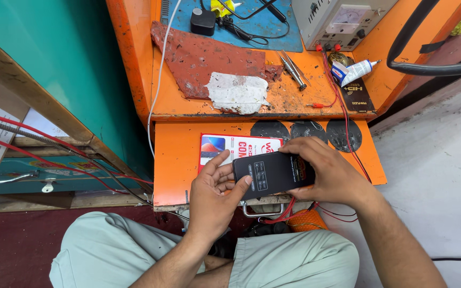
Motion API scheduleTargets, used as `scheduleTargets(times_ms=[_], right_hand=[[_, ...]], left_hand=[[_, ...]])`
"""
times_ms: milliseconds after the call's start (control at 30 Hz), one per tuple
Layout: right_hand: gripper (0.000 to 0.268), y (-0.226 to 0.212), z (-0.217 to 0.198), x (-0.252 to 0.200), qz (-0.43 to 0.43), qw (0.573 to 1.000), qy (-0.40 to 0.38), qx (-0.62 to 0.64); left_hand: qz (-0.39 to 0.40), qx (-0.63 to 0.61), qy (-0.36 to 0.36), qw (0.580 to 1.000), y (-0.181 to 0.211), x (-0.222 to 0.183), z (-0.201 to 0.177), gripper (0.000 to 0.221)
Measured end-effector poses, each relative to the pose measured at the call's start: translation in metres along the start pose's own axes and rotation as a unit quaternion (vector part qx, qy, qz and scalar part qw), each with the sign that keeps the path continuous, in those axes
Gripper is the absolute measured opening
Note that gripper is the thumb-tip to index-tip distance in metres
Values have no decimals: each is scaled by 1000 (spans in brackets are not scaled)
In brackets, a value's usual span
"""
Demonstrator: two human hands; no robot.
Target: The person applies adhesive from a tube to the frame of a mobile phone and then presses a replacement screen assembly onto the frame.
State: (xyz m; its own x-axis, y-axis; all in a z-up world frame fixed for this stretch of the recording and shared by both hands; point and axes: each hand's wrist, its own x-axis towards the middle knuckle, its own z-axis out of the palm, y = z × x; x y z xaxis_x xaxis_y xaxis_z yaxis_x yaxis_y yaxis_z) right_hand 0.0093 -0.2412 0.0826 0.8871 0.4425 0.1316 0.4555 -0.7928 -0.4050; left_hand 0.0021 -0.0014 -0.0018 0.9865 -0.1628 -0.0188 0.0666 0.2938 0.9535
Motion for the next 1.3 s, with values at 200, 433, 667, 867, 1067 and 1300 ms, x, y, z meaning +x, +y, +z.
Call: scheduleTargets(times_ms=[200,433,667,867,1067,1300], right_hand=[[83,-11,6,-9,-25,998,51,-29],[85,-8,10,-14,-14,998,53,-21],[85,-2,13,-17,-34,997,61,-9],[106,-3,35,-43,97,967,205,111],[85,-20,76,-53,143,898,242,339],[75,-67,60,-58,106,769,209,594]], left_hand=[[-14,-20,30,999,5,-5,8,49],[-35,-27,9,999,5,-3,6,42],[-35,-72,6,997,-4,-3,4,41],[-65,-88,23,994,-1,-10,-6,43],[-42,-97,27,994,3,-27,-31,46],[-67,-183,68,979,18,-55,-61,50]])
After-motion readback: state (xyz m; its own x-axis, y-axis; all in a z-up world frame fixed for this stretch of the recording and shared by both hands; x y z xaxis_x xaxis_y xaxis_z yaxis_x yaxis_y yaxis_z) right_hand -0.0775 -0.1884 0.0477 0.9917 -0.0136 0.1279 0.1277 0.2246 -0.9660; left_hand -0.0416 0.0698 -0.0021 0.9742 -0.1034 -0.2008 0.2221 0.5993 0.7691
